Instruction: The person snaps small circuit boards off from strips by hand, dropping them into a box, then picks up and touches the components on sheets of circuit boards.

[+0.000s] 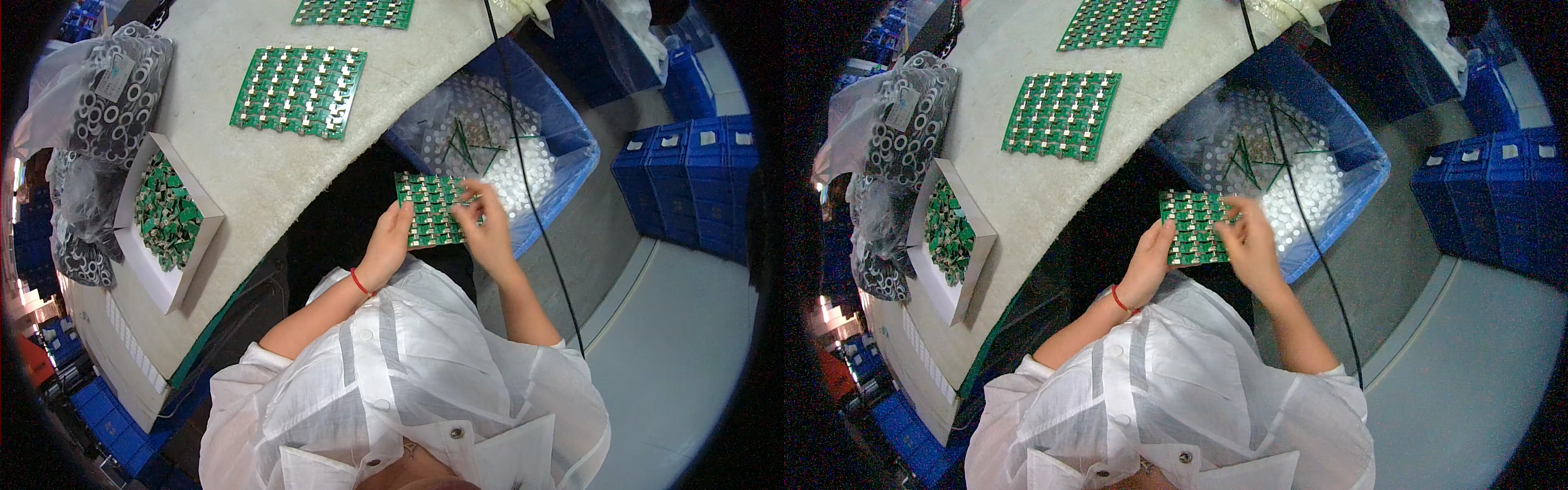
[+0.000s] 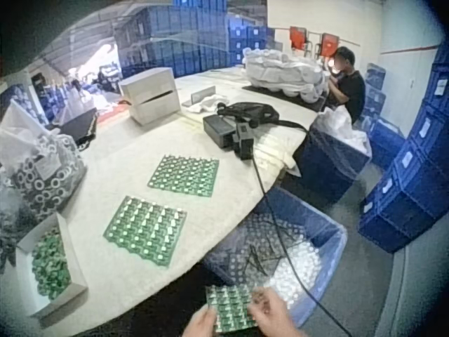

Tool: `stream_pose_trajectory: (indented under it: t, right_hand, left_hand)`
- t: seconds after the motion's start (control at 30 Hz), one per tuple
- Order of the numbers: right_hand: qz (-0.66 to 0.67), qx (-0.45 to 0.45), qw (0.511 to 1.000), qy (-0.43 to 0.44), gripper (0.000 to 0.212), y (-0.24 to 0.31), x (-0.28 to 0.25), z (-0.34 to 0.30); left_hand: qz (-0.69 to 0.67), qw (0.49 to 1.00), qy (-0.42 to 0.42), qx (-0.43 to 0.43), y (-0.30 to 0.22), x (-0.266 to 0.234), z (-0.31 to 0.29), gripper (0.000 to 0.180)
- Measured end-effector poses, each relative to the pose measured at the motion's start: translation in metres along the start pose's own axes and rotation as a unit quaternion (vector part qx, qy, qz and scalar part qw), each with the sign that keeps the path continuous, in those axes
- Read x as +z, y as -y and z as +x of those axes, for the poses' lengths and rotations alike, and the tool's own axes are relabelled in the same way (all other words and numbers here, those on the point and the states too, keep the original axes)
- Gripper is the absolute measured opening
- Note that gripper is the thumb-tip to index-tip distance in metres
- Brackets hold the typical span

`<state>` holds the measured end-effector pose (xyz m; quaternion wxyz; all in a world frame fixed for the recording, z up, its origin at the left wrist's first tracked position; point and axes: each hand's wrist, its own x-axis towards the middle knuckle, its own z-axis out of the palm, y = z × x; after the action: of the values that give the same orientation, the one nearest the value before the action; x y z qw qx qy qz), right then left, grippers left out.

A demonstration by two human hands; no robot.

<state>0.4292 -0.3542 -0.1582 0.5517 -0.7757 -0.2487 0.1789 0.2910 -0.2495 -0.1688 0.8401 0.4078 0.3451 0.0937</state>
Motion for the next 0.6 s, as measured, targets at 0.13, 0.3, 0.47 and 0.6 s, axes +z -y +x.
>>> stream_pose_trajectory:
  t: [0.13,0.3,0.47,0.6]
  right_hand:
    - [-0.033,-0.073,0.97,0.23,0.012,0.0,0.006,-0.009]
    - [-0.051,-0.083,0.973,0.211,0.008,-0.001,0.008,-0.01]
    - [-0.096,-0.045,0.994,-0.034,0.021,-0.016,-0.002,0.008]
    - [-0.173,-0.043,0.984,0.017,0.036,0.001,-0.001,0.007]
  left_hand:
    - [0.036,0.999,0.012,0.03,0.006,-0.002,0.002,0.036]
    - [0.05,0.998,0.015,0.037,0.004,-0.004,0.001,0.036]
    - [0.021,1.0,0.002,0.0,0.003,-0.004,0.002,0.036]
    - [0.018,1.0,0.008,0.001,0.006,-0.004,0.003,0.036]
